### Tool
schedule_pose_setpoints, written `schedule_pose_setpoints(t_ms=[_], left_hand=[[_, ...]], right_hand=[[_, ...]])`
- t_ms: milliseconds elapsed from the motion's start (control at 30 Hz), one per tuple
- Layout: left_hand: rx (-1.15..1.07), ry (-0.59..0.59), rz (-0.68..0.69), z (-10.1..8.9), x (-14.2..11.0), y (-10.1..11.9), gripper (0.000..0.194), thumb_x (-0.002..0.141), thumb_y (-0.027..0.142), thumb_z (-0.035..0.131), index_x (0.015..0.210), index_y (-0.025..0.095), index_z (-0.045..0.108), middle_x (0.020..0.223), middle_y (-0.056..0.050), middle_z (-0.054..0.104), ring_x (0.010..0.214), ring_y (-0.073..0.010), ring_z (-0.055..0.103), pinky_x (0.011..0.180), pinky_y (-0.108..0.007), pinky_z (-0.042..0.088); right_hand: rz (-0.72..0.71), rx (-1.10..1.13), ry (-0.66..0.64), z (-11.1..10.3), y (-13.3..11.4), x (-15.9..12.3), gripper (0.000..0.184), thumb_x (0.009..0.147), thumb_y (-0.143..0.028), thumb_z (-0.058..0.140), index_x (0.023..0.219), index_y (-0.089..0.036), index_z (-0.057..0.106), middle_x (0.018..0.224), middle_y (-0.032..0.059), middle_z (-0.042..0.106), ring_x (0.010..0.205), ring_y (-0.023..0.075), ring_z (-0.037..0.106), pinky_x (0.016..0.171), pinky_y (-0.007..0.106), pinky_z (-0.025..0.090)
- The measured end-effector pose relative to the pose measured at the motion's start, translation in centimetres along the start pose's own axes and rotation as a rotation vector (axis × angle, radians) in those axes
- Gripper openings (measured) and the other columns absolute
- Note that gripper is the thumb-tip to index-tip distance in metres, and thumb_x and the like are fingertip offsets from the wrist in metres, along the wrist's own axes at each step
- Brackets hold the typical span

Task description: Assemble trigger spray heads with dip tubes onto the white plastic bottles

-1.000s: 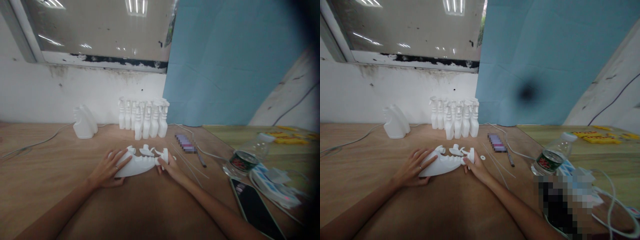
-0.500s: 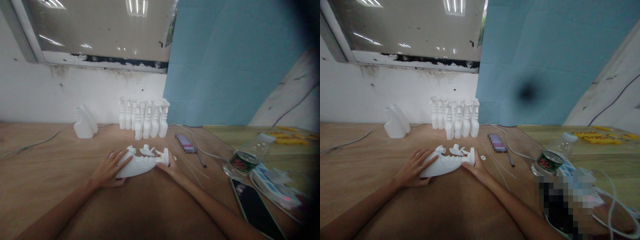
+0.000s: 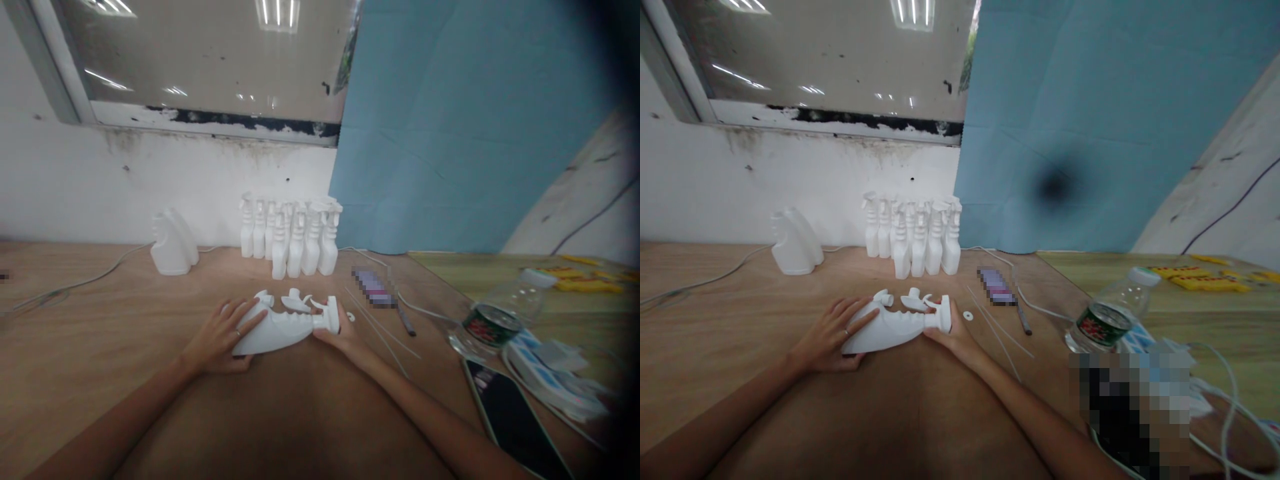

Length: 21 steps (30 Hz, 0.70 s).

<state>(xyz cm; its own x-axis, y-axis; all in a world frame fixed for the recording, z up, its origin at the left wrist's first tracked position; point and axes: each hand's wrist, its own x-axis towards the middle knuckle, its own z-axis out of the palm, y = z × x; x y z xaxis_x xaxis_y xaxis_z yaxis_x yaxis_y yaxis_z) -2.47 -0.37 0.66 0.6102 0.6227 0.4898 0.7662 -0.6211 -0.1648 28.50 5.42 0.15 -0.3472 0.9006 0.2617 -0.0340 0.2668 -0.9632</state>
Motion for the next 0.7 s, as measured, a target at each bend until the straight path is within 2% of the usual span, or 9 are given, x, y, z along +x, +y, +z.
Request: schedule_pose_setpoints(t_ms=[100,233,400,533,700], left_hand=[[-0.013,0.016,0.006,0.1,0.0,-0.1,0.087,0.070,0.035,0.062,0.149,0.021,0.029,0.152,-0.017,0.031,0.128,-0.0384,0.038,0.106,-0.055,0.026],[-0.023,0.032,0.006,0.0,-0.1,-0.2,0.088,0.070,0.036,0.062,0.150,0.022,0.028,0.151,-0.016,0.033,0.129,-0.0386,0.038,0.105,-0.055,0.026],[-0.016,0.027,0.051,-0.3,-0.2,-0.3,0.089,0.070,0.036,0.063,0.149,0.023,0.027,0.151,-0.016,0.032,0.129,-0.0383,0.038,0.107,-0.057,0.024],[-0.018,0.032,0.062,-0.1,-0.4,-0.3,0.091,0.068,0.036,0.064,0.149,0.023,0.027,0.150,-0.017,0.032,0.130,-0.0385,0.037,0.107,-0.058,0.024],[-0.018,0.035,0.065,0.0,-0.5,-0.2,0.091,0.067,0.034,0.064,0.149,0.024,0.026,0.150,-0.018,0.032,0.129,-0.0386,0.038,0.106,-0.059,0.025]], right_hand=[[0.054,0.001,0.029,-0.1,-0.1,0.0,0.053,0.060,-0.033,0.084,0.104,-0.023,0.058,0.099,0.0024,0.066,0.083,0.0197,0.061,0.072,0.030,0.047],[0.168,-0.032,0.107,-0.2,0.2,0.2,0.040,0.061,-0.036,0.083,0.093,-0.018,0.066,0.080,0.0011,0.068,0.066,0.0167,0.058,0.061,0.028,0.043],[0.192,-0.005,-0.013,-0.3,0.5,0.0,0.026,0.066,-0.037,0.080,0.070,-0.016,0.066,0.057,-0.0011,0.062,0.052,0.0133,0.051,0.053,0.026,0.037],[0.193,-0.047,-0.001,-0.3,0.4,-0.3,0.033,0.066,-0.042,0.078,0.053,-0.018,0.059,0.051,-0.0004,0.059,0.048,0.0135,0.050,0.052,0.027,0.036],[0.200,0.010,-0.009,-0.2,1.0,-0.6,0.035,0.069,-0.046,0.075,0.054,-0.018,0.059,0.051,0.0000,0.057,0.048,0.0134,0.048,0.051,0.027,0.036]])
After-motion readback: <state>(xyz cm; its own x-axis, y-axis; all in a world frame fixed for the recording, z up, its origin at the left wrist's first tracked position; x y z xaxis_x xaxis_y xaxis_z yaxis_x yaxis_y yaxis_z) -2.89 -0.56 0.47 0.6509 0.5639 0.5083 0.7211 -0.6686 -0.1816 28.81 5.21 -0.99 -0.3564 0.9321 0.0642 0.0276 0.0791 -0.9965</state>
